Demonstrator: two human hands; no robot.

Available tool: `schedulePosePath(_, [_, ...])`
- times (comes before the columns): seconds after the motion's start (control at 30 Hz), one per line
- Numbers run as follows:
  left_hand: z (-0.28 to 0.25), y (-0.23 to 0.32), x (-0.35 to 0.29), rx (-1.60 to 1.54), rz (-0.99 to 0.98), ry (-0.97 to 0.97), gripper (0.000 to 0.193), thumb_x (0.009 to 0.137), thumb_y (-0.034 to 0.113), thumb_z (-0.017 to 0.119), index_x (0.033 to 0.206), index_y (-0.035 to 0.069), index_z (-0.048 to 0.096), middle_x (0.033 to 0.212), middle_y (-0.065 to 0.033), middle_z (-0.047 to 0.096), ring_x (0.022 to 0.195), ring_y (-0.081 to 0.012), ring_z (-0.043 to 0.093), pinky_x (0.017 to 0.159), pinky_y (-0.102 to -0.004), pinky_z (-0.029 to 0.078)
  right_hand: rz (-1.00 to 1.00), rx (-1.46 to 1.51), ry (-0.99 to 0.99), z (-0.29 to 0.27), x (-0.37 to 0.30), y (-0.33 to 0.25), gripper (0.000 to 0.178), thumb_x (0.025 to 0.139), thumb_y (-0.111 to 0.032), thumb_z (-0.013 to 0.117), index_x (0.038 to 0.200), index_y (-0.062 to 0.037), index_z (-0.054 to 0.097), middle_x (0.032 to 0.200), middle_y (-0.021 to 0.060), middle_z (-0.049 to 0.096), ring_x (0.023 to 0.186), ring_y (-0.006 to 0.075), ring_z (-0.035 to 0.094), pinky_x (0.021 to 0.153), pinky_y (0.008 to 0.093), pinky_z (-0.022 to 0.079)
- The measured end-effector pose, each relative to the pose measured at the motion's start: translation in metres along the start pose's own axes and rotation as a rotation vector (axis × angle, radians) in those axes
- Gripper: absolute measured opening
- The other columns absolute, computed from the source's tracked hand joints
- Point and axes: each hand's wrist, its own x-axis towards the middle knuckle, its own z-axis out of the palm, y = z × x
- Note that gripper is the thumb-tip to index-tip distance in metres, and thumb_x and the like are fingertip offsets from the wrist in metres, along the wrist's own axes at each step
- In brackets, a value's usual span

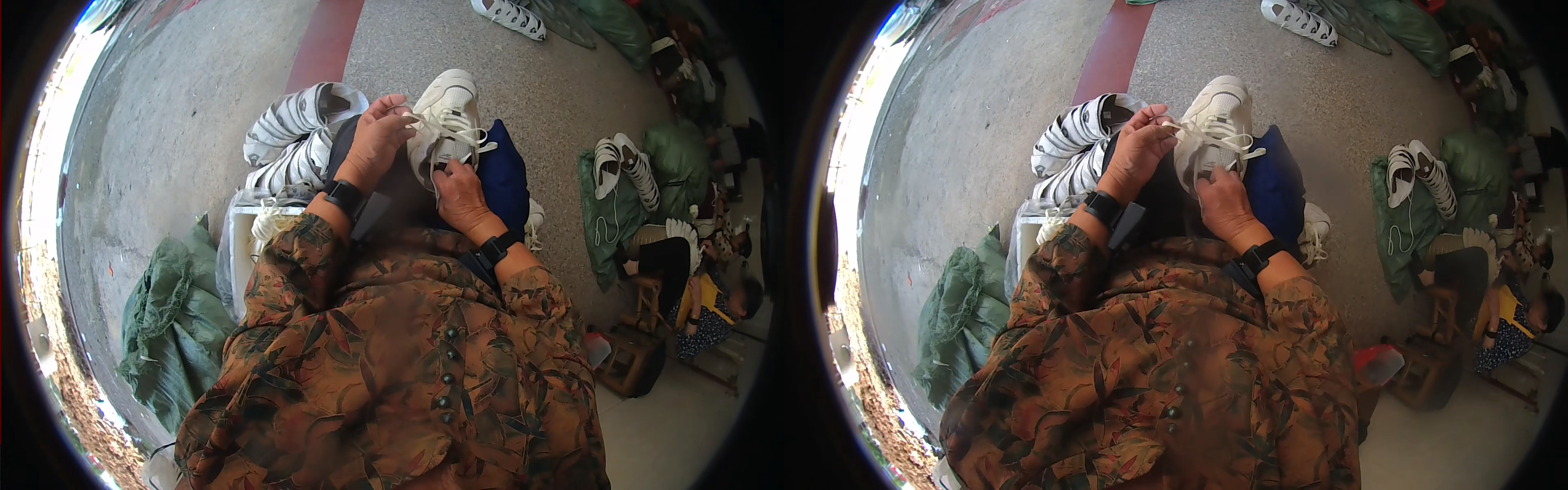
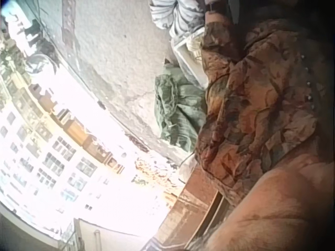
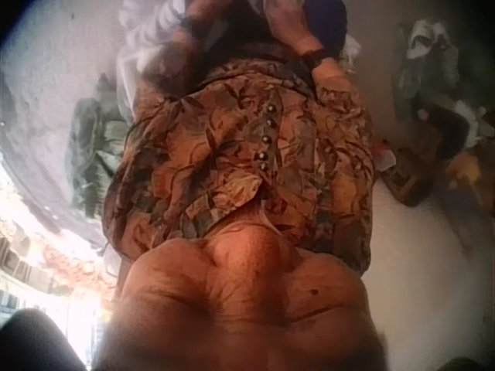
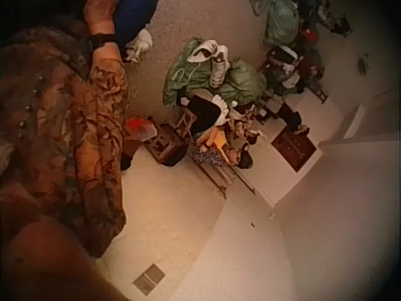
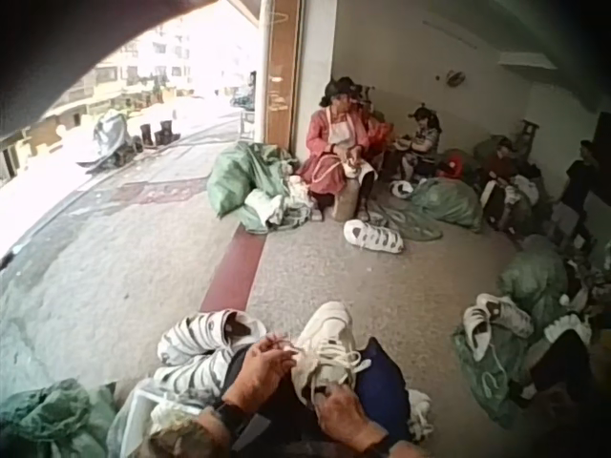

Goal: The person sits on the floor and laces a white sneaker by hand, threading the laces through the eyelets and pulling them tight. They handle the laces and the shoe repeatedly, adjusting the fit and securing the laces.

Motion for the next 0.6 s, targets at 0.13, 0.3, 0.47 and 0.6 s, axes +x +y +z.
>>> schedulePosePath(0.13, [-0.004, 0.004, 0.008, -0.036, 0.051, -0.124, 0.025, 0.081, -0.005, 0.053, 0.105, 0.003, 0.053, 0.089, -0.0043, 0.059, 0.079, -0.0154, 0.061, 0.073, -0.0288, 0.050, 0.009, 0.050, -0.064, -0.008, 0.003, 0.002, 0.009, 0.067, -0.001, 0.059, 0.076, -0.0040, 0.059, 0.078, 0.0173, 0.054, 0.075, 0.0373, 0.056, 0.069, 0.0441, 0.047])
schedulePosePath(0.3, [0.001, 0.007, 0.015, 0.271, 0.239, -0.163, 0.019, 0.080, -0.003, 0.057, 0.098, 0.002, 0.056, 0.090, -0.0034, 0.058, 0.081, -0.0150, 0.060, 0.074, -0.0281, 0.051, 0.019, 0.107, -0.109, -0.018, 0.007, 0.002, 0.014, 0.065, -0.001, 0.061, 0.078, -0.0034, 0.057, 0.078, 0.0180, 0.056, 0.077, 0.0383, 0.057, 0.071, 0.0458, 0.047])
schedulePosePath(0.47, [-0.020, 0.009, 0.011, 0.438, 0.303, 0.027, 0.018, 0.083, -0.004, 0.054, 0.099, 0.003, 0.057, 0.096, -0.0055, 0.060, 0.088, -0.0155, 0.061, 0.078, -0.0288, 0.051, 0.238, 0.434, 0.001, -0.049, 0.006, 0.011, 0.020, 0.069, -0.002, 0.068, 0.085, -0.0025, 0.057, 0.079, 0.0151, 0.059, 0.076, 0.0317, 0.060, 0.072, 0.0370, 0.049])
schedulePosePath(0.6, [-0.039, 0.011, 0.010, 0.189, 0.244, 0.147, 0.015, 0.080, -0.003, 0.053, 0.093, 0.002, 0.058, 0.088, -0.0047, 0.061, 0.079, -0.0140, 0.059, 0.071, -0.0251, 0.049, 0.473, 1.042, 0.297, -0.083, 0.002, 0.027, 0.030, 0.076, -0.004, 0.069, 0.103, 0.0016, 0.056, 0.094, 0.0096, 0.059, 0.089, 0.0204, 0.057, 0.081, 0.0312, 0.046])
